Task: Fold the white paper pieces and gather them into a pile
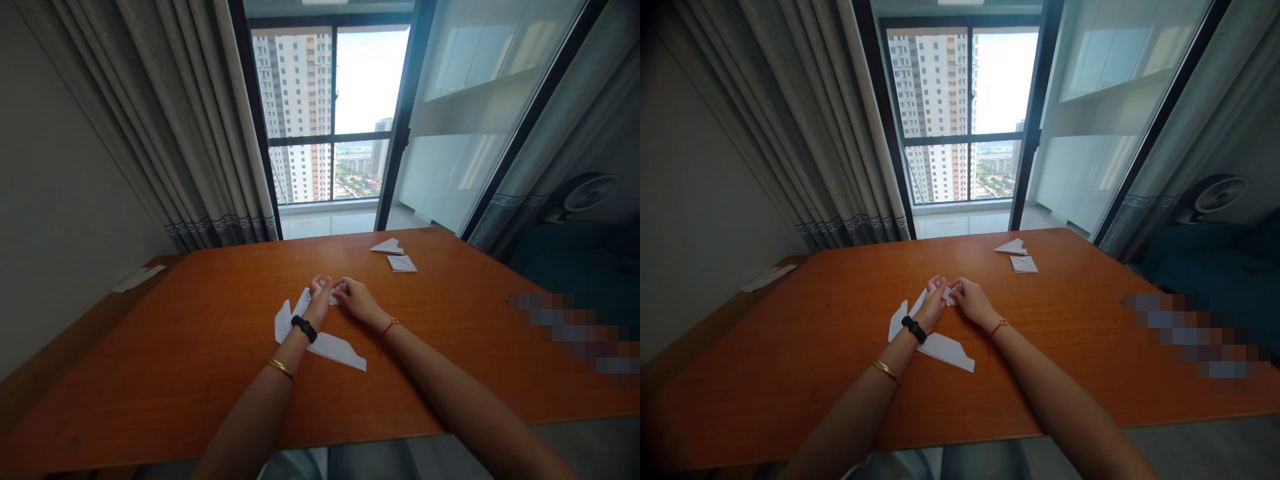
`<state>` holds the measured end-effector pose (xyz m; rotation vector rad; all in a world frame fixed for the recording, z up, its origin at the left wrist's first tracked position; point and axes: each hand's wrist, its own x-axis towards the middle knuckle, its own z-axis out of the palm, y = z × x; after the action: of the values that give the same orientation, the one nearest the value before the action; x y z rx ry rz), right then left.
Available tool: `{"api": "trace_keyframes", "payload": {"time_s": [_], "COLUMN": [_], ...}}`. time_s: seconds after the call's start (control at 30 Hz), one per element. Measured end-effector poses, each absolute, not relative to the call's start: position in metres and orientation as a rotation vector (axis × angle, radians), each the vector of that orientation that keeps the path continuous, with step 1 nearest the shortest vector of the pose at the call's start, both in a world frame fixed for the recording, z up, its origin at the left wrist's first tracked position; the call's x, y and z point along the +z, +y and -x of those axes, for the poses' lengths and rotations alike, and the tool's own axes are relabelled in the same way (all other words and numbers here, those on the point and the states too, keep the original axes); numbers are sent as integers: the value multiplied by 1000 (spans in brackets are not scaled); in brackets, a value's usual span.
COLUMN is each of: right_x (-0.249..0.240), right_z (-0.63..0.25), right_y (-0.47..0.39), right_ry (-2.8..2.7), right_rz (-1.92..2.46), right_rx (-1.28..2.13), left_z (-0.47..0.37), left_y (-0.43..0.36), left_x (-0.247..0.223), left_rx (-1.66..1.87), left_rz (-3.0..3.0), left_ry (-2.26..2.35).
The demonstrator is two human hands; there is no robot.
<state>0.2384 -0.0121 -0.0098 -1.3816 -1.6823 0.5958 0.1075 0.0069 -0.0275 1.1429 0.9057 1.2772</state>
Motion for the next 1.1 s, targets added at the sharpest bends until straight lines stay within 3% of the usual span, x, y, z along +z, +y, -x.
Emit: {"api": "trace_keyframes", "payload": {"time_s": [0.13, 0.33, 0.83, 1.1], "right_x": [-6, -12, -21, -19], "right_z": [-243, -246, -245, -243], "right_y": [-13, -12, -8, -7], "right_ry": [-1695, -1761, -1744, -1630], "right_rz": [1333, 1333, 1405, 1348], "right_rx": [508, 649, 519, 642], "left_z": [-95, -83, -88, -85], "left_y": [7, 10, 7, 8], "left_x": [-22, -20, -20, -18], "left_rx": [1294, 1127, 1206, 1167], "left_rz": [-1343, -1762, -1779, -1758], "left_ry": [941, 1183, 1230, 1241]}}
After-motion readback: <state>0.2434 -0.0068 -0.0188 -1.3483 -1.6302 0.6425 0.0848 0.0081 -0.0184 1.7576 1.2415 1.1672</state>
